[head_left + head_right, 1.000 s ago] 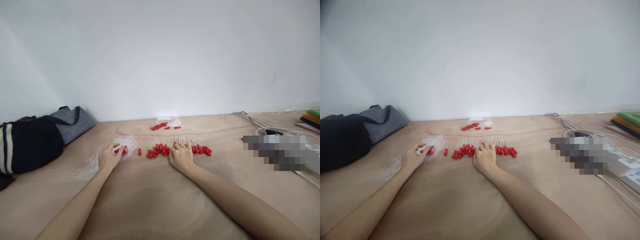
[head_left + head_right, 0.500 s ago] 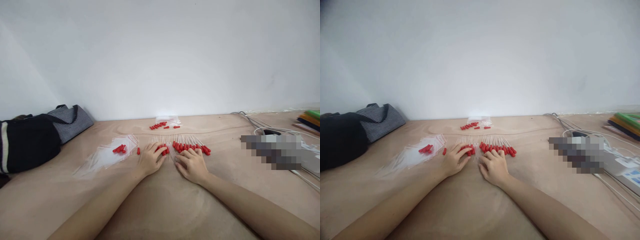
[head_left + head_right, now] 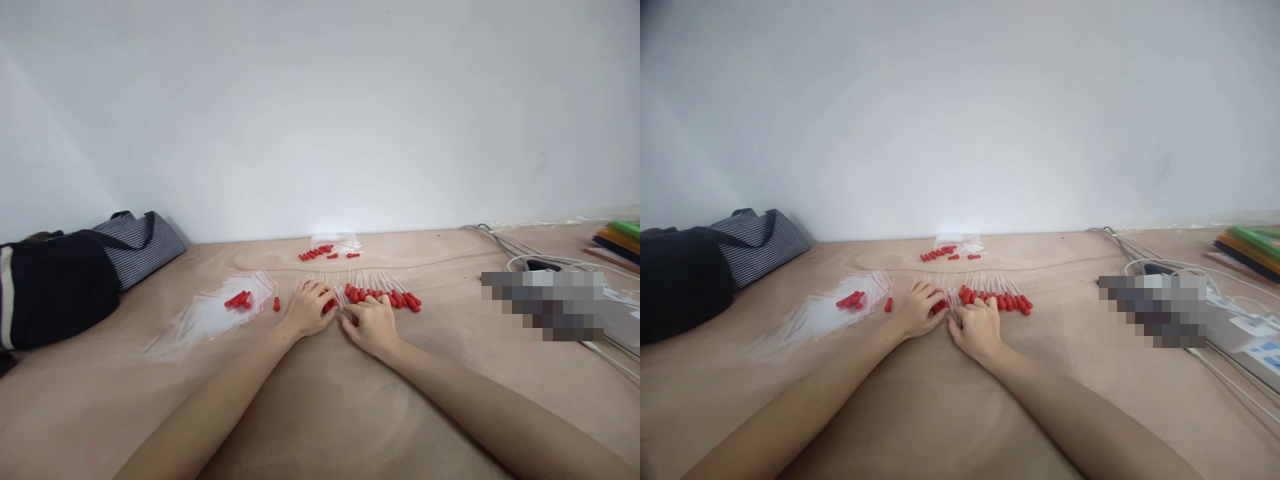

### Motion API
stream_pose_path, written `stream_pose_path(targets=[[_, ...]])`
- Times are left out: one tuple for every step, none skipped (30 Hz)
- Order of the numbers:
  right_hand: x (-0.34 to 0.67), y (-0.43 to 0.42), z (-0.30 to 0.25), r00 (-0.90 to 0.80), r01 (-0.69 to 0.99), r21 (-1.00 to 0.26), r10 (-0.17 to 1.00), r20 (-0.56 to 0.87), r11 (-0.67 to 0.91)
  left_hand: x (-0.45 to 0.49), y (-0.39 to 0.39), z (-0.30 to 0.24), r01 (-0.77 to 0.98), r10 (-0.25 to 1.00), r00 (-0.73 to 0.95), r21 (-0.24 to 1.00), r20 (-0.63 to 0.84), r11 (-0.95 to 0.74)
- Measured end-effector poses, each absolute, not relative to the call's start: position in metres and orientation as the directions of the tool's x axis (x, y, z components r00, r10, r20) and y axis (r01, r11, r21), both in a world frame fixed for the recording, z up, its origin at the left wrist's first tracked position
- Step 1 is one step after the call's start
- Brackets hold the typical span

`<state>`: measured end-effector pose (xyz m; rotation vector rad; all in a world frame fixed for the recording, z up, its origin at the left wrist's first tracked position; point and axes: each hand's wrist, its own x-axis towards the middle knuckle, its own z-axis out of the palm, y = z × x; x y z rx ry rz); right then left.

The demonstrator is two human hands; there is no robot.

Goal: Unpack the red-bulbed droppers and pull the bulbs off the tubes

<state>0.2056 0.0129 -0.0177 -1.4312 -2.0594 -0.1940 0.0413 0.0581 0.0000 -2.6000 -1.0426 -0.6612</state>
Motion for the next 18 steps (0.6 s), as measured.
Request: stream_pose_path(targets=[[0.204, 0.013, -0.017, -0.208, 0.893, -0.231, 0.809, 0.55, 0.387, 0.042, 0.058, 0.0, 0.712, 0.579, 0.629, -0.087, 0.518, -0.696], [0.202, 0.014, -0.017, -0.192, 0.896, -0.243, 0.819, 0.541, 0.371, 0.044, 0.058, 0.0, 0.72, 0.573, 0.622, -0.103, 0.534, -0.686], [0.2, 0.015, -0.017, -0.176, 0.899, -0.255, 0.827, 0.534, 0.356, 0.045, 0.058, 0.0, 0.726, 0.564, 0.617, -0.12, 0.548, -0.678], [0.198, 0.016, -0.017, -0.16, 0.901, -0.267, 0.833, 0.53, 0.343, 0.046, 0.058, 0.0, 0.729, 0.554, 0.615, -0.136, 0.561, -0.671], [0.197, 0.017, -0.017, -0.145, 0.901, -0.278, 0.837, 0.527, 0.332, 0.047, 0.058, 0.0, 0.733, 0.546, 0.612, -0.15, 0.572, -0.664], [0.195, 0.018, -0.018, -0.132, 0.902, -0.287, 0.839, 0.528, 0.322, 0.048, 0.058, 0.0, 0.736, 0.539, 0.608, -0.159, 0.583, -0.658], [0.194, 0.019, -0.018, -0.12, 0.903, -0.293, 0.84, 0.53, 0.314, 0.048, 0.057, 0.0, 0.74, 0.532, 0.6, -0.162, 0.597, -0.653], [0.192, 0.02, -0.019, -0.111, 0.904, -0.297, 0.839, 0.533, 0.308, 0.048, 0.057, -0.001, 0.745, 0.527, 0.588, -0.158, 0.613, -0.648], [0.192, 0.02, -0.019, -0.104, 0.904, -0.3, 0.837, 0.537, 0.305, 0.047, 0.057, -0.001, 0.751, 0.523, 0.573, -0.148, 0.631, -0.644], [0.191, 0.021, -0.02, -0.1, 0.904, -0.301, 0.835, 0.541, 0.304, 0.046, 0.056, -0.002, 0.756, 0.521, 0.555, -0.133, 0.649, -0.641], [0.19, 0.021, -0.02, -0.1, 0.903, -0.302, 0.832, 0.546, 0.306, 0.045, 0.056, -0.002, 0.759, 0.519, 0.538, -0.115, 0.665, -0.641], [0.19, 0.021, -0.02, -0.103, 0.901, -0.301, 0.828, 0.551, 0.312, 0.044, 0.056, -0.003, 0.76, 0.518, 0.521, -0.093, 0.679, -0.643], [0.19, 0.021, -0.02, -0.107, 0.899, -0.302, 0.826, 0.554, 0.318, 0.042, 0.056, -0.004, 0.759, 0.519, 0.507, -0.071, 0.688, -0.648], [0.19, 0.021, -0.02, -0.11, 0.896, -0.303, 0.825, 0.555, 0.323, 0.04, 0.056, -0.005, 0.755, 0.522, 0.496, -0.048, 0.694, -0.654], [0.19, 0.02, -0.019, -0.111, 0.895, -0.306, 0.826, 0.553, 0.326, 0.039, 0.056, -0.007, 0.749, 0.526, 0.486, -0.024, 0.698, -0.662], [0.19, 0.02, -0.019, -0.111, 0.893, -0.31, 0.828, 0.55, 0.326, 0.038, 0.056, -0.008, 0.742, 0.528, 0.478, 0.0, 0.702, -0.671], [0.19, 0.02, -0.018, -0.11, 0.892, -0.313, 0.83, 0.547, 0.325, 0.038, 0.055, -0.009, 0.732, 0.531, 0.47, 0.023, 0.705, -0.68], [0.19, 0.019, -0.018, -0.11, 0.891, -0.316, 0.832, 0.544, 0.325, 0.038, 0.055, -0.01, 0.723, 0.533, 0.464, 0.045, 0.708, -0.689]])
